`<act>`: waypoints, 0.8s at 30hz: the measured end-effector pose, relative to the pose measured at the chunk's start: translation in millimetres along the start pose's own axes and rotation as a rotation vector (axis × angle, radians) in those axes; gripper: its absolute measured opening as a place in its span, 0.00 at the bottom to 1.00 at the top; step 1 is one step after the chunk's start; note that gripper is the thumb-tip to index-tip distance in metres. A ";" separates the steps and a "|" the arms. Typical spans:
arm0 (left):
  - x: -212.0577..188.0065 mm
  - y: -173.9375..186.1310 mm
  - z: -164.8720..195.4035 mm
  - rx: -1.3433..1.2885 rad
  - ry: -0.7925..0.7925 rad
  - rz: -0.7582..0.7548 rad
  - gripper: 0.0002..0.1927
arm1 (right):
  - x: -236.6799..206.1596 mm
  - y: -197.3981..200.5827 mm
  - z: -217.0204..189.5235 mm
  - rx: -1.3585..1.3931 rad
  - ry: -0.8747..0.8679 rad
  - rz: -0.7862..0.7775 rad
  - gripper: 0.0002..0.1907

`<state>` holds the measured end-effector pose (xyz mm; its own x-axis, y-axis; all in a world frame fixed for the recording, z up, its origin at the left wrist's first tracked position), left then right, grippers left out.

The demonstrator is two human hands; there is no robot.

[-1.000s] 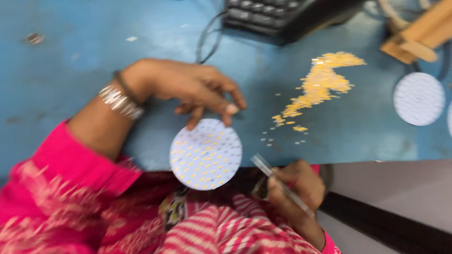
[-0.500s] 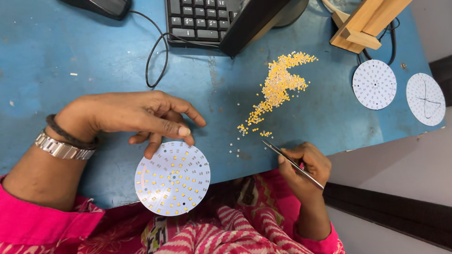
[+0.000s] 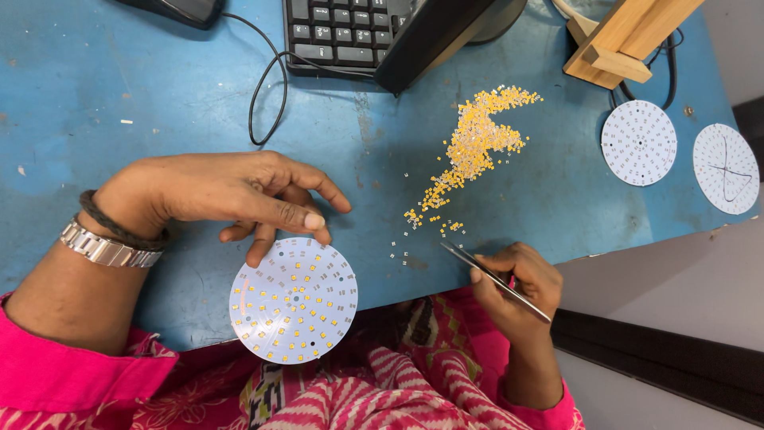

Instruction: The person uses tweezers to pick small yellow LED components from a pile on a blue table and places them into designated spots on a circular LED board. The person completes one board and then begins working on a second board in the same manner.

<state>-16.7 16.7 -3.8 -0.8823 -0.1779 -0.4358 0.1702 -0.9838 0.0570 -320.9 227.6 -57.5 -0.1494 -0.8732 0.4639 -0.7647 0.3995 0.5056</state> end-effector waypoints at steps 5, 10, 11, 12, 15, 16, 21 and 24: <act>0.1 -0.4 1.2 -0.006 -0.006 -0.002 0.35 | -0.1 -1.3 0.7 -0.035 -0.010 0.004 0.06; 0.3 -0.2 4.8 0.038 0.034 0.011 0.35 | 1.7 -2.5 -2.1 -0.046 0.022 0.001 0.06; 0.2 0.0 4.8 0.058 0.069 0.026 0.35 | 1.3 -3.4 -4.1 -0.013 0.012 -0.004 0.06; -0.2 0.7 4.7 0.072 0.043 0.020 0.35 | -0.1 -5.5 -7.1 0.026 0.002 -0.014 0.06; -0.9 2.4 0.9 0.070 0.004 0.012 0.33 | -7.6 -21.9 -21.6 0.092 0.075 -0.114 0.07; -0.3 3.1 -0.1 0.054 0.003 0.009 0.32 | -9.8 -27.0 -27.4 0.104 0.122 -0.154 0.08; 0.7 2.6 -1.1 0.014 -0.005 0.038 0.29 | -3.9 -43.3 -44.2 0.159 0.318 -0.364 0.09; 0.0 1.7 0.2 0.004 -0.006 0.056 0.28 | 11.0 -43.8 -41.6 0.195 0.315 -0.434 0.09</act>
<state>-16.5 15.0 -3.5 -0.8741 -0.2329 -0.4264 0.2177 -0.9723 0.0848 -263.0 212.1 -44.2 0.3755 -0.8086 0.4530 -0.8201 -0.0621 0.5688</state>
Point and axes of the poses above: each hand's wrist, its own x-axis towards the middle knuckle, its own y-axis out of the back of the hand, z = x × y, the point moved 1 cm from there along x, towards the middle knuckle, and after that the axes turned 4 degrees about x, right-handed, at the moved point
